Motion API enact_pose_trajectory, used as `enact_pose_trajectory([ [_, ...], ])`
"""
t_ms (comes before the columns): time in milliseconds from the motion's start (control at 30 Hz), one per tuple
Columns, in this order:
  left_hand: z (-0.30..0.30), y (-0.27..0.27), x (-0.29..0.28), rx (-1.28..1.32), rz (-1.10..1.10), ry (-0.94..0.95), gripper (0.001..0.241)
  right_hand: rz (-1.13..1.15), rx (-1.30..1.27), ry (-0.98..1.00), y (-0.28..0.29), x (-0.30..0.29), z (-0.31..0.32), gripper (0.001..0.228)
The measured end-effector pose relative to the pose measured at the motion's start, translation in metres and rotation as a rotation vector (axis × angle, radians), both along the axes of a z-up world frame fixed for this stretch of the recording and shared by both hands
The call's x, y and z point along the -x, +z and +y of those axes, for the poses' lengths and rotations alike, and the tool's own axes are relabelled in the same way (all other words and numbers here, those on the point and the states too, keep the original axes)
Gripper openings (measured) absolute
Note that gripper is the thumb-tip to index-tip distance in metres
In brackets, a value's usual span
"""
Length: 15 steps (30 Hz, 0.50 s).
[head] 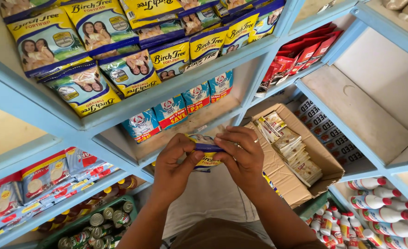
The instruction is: Organizing and stocking milk powder packets on grocery store shelves.
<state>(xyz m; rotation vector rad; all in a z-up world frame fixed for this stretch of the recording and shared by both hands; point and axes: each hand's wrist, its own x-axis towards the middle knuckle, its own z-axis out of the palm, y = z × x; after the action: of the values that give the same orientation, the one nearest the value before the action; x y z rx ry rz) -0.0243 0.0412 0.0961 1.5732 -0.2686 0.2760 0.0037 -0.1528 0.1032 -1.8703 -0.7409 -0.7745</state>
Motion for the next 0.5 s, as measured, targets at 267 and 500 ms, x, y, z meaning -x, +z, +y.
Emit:
enact_pose_trajectory([
  [267,0.005,-0.010,-0.001,0.013,-0.157,0.054,0.013,-0.079,0.230,0.040,0.014,-0.003,0.000,0.043],
  [500,0.010,-0.024,0.003,0.207,-0.109,0.099,0.012,0.067,-0.019,-0.037,-0.023,0.009,0.002,0.050],
])
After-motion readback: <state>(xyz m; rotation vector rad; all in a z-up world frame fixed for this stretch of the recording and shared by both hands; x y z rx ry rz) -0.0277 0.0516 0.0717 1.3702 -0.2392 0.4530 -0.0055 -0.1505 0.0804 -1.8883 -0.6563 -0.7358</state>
